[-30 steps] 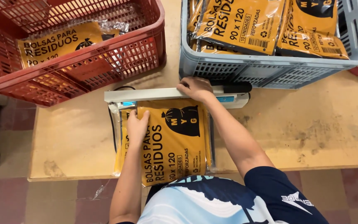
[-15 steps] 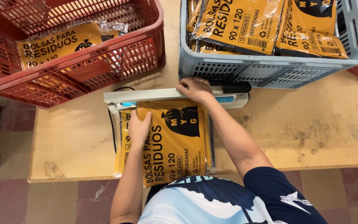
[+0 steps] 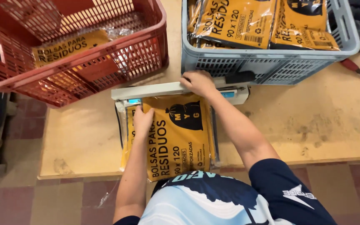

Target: The person is using a manual heat sealer to seal the tops of yellow plastic bags and then sorting them into a storage bin.

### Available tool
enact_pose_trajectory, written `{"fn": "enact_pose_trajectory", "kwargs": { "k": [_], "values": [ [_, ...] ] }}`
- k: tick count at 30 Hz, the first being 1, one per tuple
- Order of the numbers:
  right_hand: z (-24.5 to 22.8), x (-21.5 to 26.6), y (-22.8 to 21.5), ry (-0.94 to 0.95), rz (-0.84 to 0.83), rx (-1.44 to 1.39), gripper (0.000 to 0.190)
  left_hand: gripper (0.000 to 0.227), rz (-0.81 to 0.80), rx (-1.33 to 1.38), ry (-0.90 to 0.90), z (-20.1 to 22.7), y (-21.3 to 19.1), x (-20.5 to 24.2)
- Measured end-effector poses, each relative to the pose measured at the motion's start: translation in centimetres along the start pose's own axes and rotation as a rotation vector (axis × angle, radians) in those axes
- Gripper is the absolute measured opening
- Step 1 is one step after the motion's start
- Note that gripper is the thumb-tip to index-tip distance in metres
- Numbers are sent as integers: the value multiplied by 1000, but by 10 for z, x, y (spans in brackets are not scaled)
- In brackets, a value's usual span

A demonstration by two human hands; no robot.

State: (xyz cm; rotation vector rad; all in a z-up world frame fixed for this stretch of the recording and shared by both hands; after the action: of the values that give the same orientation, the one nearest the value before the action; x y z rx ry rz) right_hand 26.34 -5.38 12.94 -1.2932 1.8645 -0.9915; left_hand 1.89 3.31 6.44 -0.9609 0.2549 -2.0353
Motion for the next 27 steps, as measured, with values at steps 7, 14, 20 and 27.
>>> {"fn": "enact_pose_trajectory", "kwargs": {
  "k": [7,14,20,27],
  "values": [
    [-91,29,-90,-391,361,-48,3,31,61,256,260,16,-10,41],
    [-133,56,-60,-493,104,-39,39,11,51,482,591,13,-21,97],
    [-140,77,-56,-488,147,-111,29,17,29,614,699,12,-44,132],
    [-168,109,-106,-584,451,-30,38,19,68,599,874,23,-60,161]
  ]
}}
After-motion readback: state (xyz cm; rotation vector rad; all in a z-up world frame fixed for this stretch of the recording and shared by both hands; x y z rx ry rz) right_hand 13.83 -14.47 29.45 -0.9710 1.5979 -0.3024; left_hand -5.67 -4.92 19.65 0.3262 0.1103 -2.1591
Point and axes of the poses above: each hand's wrist, its own x-axis away from the middle knuckle, its own y-axis out of the palm, z = x × y, the point moved 10 cm from there along -x, towards the middle knuckle, and after that the axes turned 6 degrees about -y, right-handed, at the moved point
